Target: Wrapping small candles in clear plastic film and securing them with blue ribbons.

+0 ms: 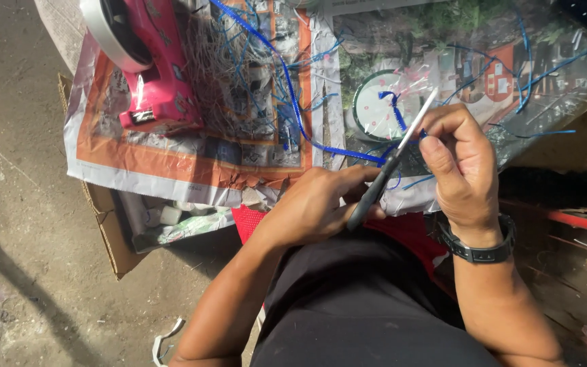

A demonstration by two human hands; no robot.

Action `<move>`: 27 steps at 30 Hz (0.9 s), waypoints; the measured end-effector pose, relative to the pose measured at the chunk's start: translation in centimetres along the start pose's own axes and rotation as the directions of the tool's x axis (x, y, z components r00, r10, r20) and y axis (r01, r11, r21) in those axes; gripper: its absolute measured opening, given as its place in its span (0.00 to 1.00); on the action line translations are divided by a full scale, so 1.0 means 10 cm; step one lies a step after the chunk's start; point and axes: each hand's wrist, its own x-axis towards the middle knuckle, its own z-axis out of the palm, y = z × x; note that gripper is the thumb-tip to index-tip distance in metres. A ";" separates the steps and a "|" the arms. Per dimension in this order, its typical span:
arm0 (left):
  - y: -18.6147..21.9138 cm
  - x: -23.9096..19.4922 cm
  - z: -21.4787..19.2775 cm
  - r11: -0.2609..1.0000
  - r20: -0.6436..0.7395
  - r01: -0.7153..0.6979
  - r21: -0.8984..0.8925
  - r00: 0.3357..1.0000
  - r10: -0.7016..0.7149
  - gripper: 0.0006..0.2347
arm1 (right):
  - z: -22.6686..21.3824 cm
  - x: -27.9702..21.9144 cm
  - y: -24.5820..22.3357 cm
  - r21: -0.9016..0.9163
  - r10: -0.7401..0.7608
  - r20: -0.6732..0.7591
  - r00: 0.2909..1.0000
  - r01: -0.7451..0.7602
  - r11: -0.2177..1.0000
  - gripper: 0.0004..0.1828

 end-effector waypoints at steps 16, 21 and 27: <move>0.35 -0.09 -0.72 0.126 -0.188 0.154 0.980 0.924 0.333 0.13 | -0.23 0.82 -0.62 -0.501 -0.006 0.470 0.883 0.272 0.821 0.01; 0.35 0.16 -0.59 0.099 -0.125 0.097 0.990 0.933 0.337 0.14 | -0.28 0.81 -0.69 -0.557 -0.131 0.523 0.842 0.454 0.695 0.04; 0.35 0.23 -0.52 -0.066 -0.091 0.118 0.991 0.941 0.327 0.12 | -0.28 0.80 -0.63 -0.613 -0.219 0.542 0.811 0.560 0.557 0.05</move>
